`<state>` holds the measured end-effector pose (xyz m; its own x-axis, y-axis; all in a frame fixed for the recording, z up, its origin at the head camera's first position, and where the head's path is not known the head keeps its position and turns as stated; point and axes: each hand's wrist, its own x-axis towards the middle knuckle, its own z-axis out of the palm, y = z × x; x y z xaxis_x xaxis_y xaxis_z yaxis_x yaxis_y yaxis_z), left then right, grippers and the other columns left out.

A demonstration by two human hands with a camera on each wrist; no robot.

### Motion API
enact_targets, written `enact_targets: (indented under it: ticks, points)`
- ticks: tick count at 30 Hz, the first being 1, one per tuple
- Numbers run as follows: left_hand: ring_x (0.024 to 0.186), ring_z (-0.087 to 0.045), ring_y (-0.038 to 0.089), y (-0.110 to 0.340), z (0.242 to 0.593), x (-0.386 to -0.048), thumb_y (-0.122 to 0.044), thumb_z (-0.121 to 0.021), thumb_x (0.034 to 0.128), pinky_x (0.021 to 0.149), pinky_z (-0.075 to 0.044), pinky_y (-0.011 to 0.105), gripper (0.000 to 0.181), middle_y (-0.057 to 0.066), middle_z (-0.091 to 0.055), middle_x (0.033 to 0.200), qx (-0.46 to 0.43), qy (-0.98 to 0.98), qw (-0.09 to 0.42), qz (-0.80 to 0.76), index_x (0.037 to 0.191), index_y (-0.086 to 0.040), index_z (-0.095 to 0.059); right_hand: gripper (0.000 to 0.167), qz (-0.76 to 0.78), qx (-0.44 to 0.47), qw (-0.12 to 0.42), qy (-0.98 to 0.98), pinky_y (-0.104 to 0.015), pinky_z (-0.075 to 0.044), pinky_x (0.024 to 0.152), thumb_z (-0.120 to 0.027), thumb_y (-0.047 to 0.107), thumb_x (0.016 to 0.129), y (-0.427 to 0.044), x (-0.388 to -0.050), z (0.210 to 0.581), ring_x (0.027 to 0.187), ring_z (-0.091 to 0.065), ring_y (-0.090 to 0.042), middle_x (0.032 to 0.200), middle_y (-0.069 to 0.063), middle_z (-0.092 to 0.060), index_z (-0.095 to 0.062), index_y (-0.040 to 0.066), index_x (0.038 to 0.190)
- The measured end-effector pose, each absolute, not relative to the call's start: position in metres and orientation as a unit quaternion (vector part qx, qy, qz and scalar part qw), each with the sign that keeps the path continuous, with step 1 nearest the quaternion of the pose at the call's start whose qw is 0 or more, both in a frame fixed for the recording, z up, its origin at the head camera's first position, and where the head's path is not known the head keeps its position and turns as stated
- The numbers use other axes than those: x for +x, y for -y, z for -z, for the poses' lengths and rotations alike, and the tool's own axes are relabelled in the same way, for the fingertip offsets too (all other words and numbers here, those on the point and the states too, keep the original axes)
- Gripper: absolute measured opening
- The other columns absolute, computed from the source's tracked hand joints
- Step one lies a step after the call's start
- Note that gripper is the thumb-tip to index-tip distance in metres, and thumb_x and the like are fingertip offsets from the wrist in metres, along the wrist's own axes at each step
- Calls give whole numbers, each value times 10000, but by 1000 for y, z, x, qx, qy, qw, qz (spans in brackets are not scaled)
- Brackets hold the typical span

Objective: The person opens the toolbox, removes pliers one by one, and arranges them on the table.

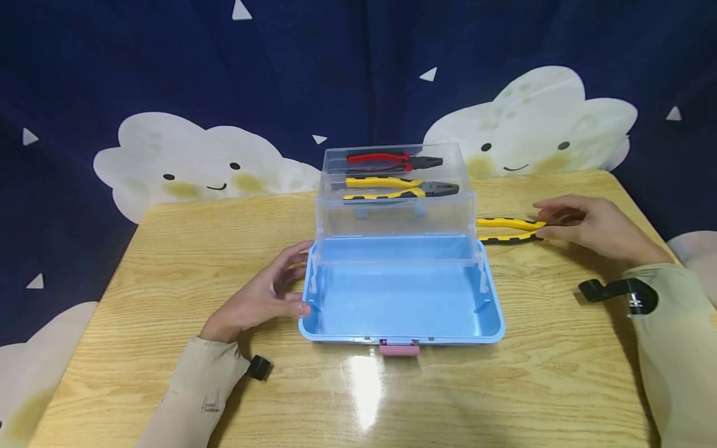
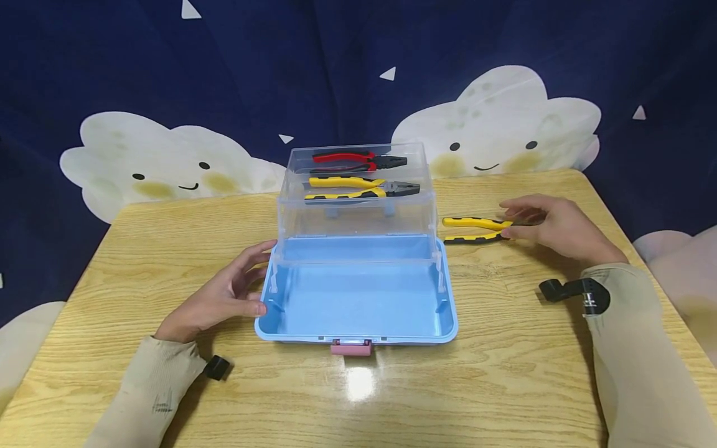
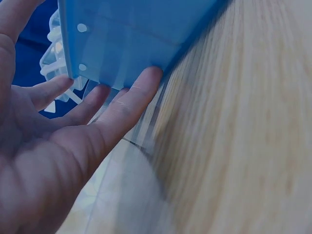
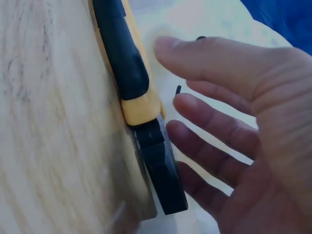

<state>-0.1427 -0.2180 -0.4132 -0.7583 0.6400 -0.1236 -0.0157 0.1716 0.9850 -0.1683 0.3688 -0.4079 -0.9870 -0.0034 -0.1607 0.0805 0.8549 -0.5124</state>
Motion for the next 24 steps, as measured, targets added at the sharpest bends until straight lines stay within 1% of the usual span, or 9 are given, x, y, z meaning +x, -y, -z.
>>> enact_targets:
  ticks: [2,5,7,9,11,15,18,21,24]
  points:
    - [1531,-344,458,220,413,-142,-164,-877,837,1099,-563,399,1049,144,-340,1628,217,-716,271,-606,1639,-326,-222,707,272,29,70,-959,-90,-411,769,-779,561,876,-366,-168,405,944,-514,108,1360,-147,-667,-590,203,1456]
    - [1532,-341,460,222,413,-140,-155,-872,840,1092,-568,385,1049,145,-337,1632,217,-716,268,-607,1641,-323,-216,703,278,38,68,-957,-104,-414,768,-766,561,887,-360,-168,402,1049,-544,-28,1370,-147,-654,-581,207,1467]
    - [1535,-341,453,224,413,-139,-152,-868,845,1089,-570,373,1045,137,-336,1635,217,-716,268,-607,1642,-327,-215,681,282,35,65,-956,-88,-429,752,-766,535,899,-355,-168,399,1107,-558,-130,1370,-147,-650,-583,206,1466]
    - [1537,-342,444,225,413,-139,-146,-863,850,1088,-572,371,1035,130,-338,1635,217,-714,268,-609,1640,-328,-219,657,289,30,63,-955,-78,-433,757,-765,511,908,-349,-168,397,1122,-556,-169,1366,-139,-649,-586,209,1463]
    - [1541,-343,433,226,413,-139,-147,-860,853,1092,-570,370,1025,121,-341,1634,217,-712,270,-610,1637,-332,-226,630,298,22,52,-953,-59,-438,760,-783,494,898,-344,-166,393,1097,-576,-117,1331,-104,-669,-611,223,1439]
    - [1547,-345,413,223,414,-143,-170,-865,852,1101,-565,376,1010,107,-346,1634,221,-711,271,-610,1629,-346,-243,561,339,-3,13,-941,-24,-468,776,-828,406,880,-334,-160,380,1005,-609,21,1212,47,-693,-660,219,1382]
    - [1546,-344,416,221,416,-145,-177,-863,855,1102,-564,375,1009,116,-336,1638,226,-710,271,-610,1631,-343,-239,528,357,-25,-3,-934,-41,-510,765,-838,346,881,-325,-156,369,991,-630,35,1165,118,-676,-674,205,1364]
    - [1540,-343,430,221,418,-144,-179,-861,857,1096,-565,356,1018,140,-324,1640,229,-703,270,-617,1640,-319,-226,513,339,-36,-2,-940,-49,-505,747,-833,366,882,-313,-157,357,977,-623,56,1166,138,-674,-681,233,1353]
    - [1541,-334,441,220,417,-145,-198,-869,851,1085,-571,342,1031,157,-320,1638,233,-697,274,-621,1645,-300,-218,489,317,-37,-10,-948,-51,-479,746,-826,407,881,-302,-159,347,956,-610,70,1187,124,-679,-692,273,1332]
